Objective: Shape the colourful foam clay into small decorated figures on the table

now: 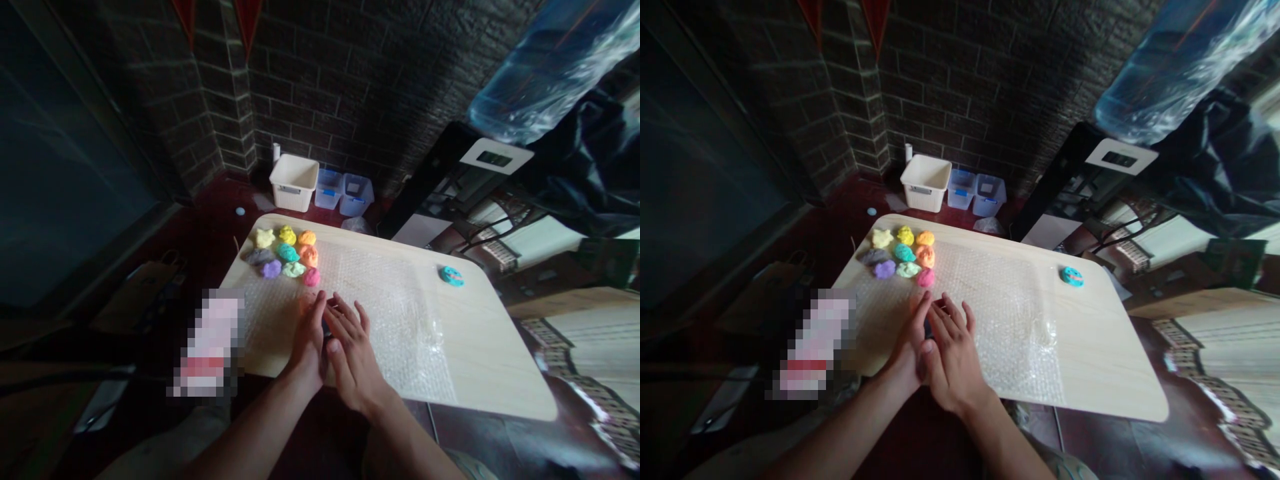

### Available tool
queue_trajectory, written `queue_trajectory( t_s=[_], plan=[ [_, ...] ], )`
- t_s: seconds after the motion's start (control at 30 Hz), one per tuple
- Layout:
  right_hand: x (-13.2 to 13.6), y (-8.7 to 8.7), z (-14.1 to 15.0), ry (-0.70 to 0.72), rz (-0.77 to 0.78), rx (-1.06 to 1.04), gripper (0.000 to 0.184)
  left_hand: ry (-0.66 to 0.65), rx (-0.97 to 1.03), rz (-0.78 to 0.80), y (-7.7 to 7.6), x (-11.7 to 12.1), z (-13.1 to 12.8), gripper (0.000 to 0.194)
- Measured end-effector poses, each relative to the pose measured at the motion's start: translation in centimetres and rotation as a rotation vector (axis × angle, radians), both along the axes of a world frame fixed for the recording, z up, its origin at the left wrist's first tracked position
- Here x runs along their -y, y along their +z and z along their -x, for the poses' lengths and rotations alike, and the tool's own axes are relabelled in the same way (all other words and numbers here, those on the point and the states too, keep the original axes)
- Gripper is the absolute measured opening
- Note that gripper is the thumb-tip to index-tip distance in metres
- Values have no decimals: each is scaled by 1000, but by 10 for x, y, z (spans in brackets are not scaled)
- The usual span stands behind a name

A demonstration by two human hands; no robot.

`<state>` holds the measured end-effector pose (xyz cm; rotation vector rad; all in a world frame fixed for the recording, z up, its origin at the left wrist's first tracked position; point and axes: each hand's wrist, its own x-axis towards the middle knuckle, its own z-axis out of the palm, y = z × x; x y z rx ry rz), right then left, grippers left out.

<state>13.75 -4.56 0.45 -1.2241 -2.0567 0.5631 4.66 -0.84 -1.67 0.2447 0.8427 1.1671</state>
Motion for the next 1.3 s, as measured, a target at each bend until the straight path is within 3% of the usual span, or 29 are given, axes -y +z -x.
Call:
queue_trajectory(
  t_s=[0.13,0.33,0.6,0.77,0.93,1.1,1.3],
  plan=[
    [3,5,-10,-62,-37,-146,46,15,-198,-34,7,-1,0,50],
    [8,-2,-29,-359,-21,-422,34,-106,-232,-35,15,3,-11,65],
    [28,-9,-67,-407,83,-357,33,-217,-199,-86,22,10,-28,61],
    [43,-5,-79,-466,88,-401,34,-213,-121,-82,36,6,-29,55],
    [36,-3,-79,-469,64,-492,36,-174,-61,-111,50,2,4,40],
    [34,-3,-70,-469,37,-492,38,-109,-34,-171,49,19,22,12],
    [36,-8,-55,-500,21,-473,38,-236,-30,-261,49,38,10,26]
  ],
)
